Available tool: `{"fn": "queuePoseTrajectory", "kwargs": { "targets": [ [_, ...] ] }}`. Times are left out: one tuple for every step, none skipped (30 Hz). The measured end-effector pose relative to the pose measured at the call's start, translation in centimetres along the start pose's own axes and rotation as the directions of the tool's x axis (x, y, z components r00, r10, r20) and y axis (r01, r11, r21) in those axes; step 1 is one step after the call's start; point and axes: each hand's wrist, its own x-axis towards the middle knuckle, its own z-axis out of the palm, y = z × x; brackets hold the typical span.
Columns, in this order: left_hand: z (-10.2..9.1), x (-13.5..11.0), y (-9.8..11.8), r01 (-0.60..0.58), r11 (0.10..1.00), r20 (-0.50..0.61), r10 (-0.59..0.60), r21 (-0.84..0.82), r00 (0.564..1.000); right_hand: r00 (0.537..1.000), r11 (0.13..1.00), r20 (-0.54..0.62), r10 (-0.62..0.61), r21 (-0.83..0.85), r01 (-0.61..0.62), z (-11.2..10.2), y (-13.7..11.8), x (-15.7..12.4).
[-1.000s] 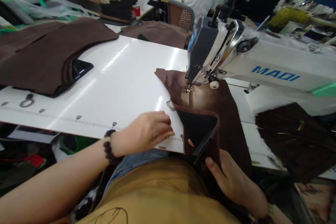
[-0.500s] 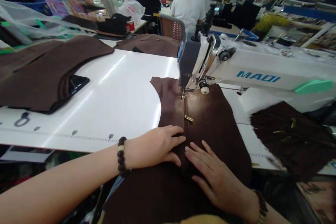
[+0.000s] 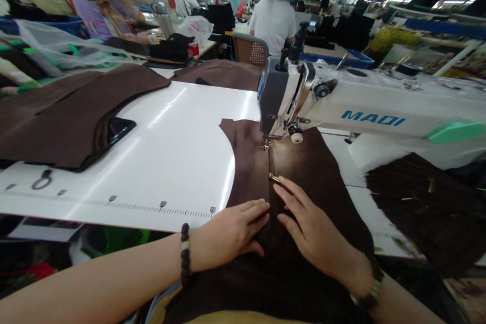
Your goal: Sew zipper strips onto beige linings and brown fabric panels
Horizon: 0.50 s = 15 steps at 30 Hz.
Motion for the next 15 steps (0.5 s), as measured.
{"fn": "queuePoseTrajectory", "kwargs": {
  "targets": [
    [0.0, 0.2, 0.1, 0.001, 1.000, -0.010, -0.001, 0.012, 1.000, 1.000, 0.999, -0.016, 0.016, -0.044, -0.016, 0.2, 0.2, 0.8],
    [0.0, 0.3, 0.2, 0.003, 1.000, -0.022, -0.003, 0.023, 1.000, 1.000, 0.996, -0.021, 0.023, -0.090, -0.025, 0.5, 0.4, 1.6],
    [0.0, 0.5, 0.4, 0.005, 1.000, -0.032, -0.004, 0.028, 0.999, 1.000, 0.991, -0.019, 0.025, -0.128, -0.027, 0.8, 0.6, 2.2],
    [0.0, 0.6, 0.5, 0.003, 1.000, -0.040, -0.002, 0.030, 0.999, 1.000, 0.988, -0.017, 0.025, -0.154, -0.027, 1.1, 0.9, 2.6],
    [0.0, 0.7, 0.6, 0.003, 1.000, -0.045, -0.002, 0.031, 0.999, 1.000, 0.986, -0.018, 0.018, -0.165, -0.021, 1.3, 1.2, 2.8],
    [0.0, 0.7, 0.7, 0.006, 0.999, -0.045, -0.005, 0.032, 0.999, 1.000, 0.986, -0.020, 0.008, -0.165, -0.011, 1.5, 1.5, 2.9],
    [0.0, 0.7, 0.8, 0.010, 0.999, -0.040, -0.009, 0.035, 0.999, 1.000, 0.987, -0.023, -0.006, -0.158, 0.003, 1.6, 1.7, 2.9],
    [0.0, 0.7, 0.9, 0.014, 0.999, -0.031, -0.013, 0.040, 0.999, 1.000, 0.989, -0.020, -0.020, -0.149, 0.017, 1.6, 1.9, 2.8],
    [-0.1, 0.7, 1.0, 0.019, 0.999, -0.021, -0.018, 0.046, 1.000, 0.999, 0.989, -0.011, -0.032, -0.141, 0.030, 1.6, 2.1, 2.6],
    [-0.1, 0.7, 1.0, 0.022, 0.998, -0.012, -0.021, 0.052, 1.000, 0.999, 0.990, 0.000, -0.040, -0.138, 0.039, 1.7, 2.2, 2.5],
    [-0.2, 0.7, 1.1, 0.024, 0.998, -0.003, -0.024, 0.059, 1.000, 0.999, 0.989, 0.008, -0.045, -0.137, 0.045, 1.7, 2.3, 2.4],
    [-0.2, 0.7, 1.1, 0.025, 0.998, 0.005, -0.026, 0.065, 1.000, 0.999, 0.989, 0.006, -0.045, -0.140, 0.046, 1.7, 2.3, 2.4],
    [-0.3, 0.7, 1.1, 0.030, 0.997, 0.011, -0.031, 0.073, 0.999, 0.999, 0.989, -0.003, -0.044, -0.144, 0.043, 1.7, 2.3, 2.3],
    [-0.3, 0.7, 1.1, 0.034, 0.996, 0.013, -0.035, 0.081, 0.999, 0.999, 0.988, -0.016, -0.039, -0.148, 0.037, 1.8, 2.2, 2.4],
    [-0.3, 0.7, 1.1, 0.035, 0.995, 0.012, -0.036, 0.089, 0.999, 0.999, 0.988, -0.034, -0.035, -0.151, 0.030, 1.9, 2.1, 2.4]
  ]
}}
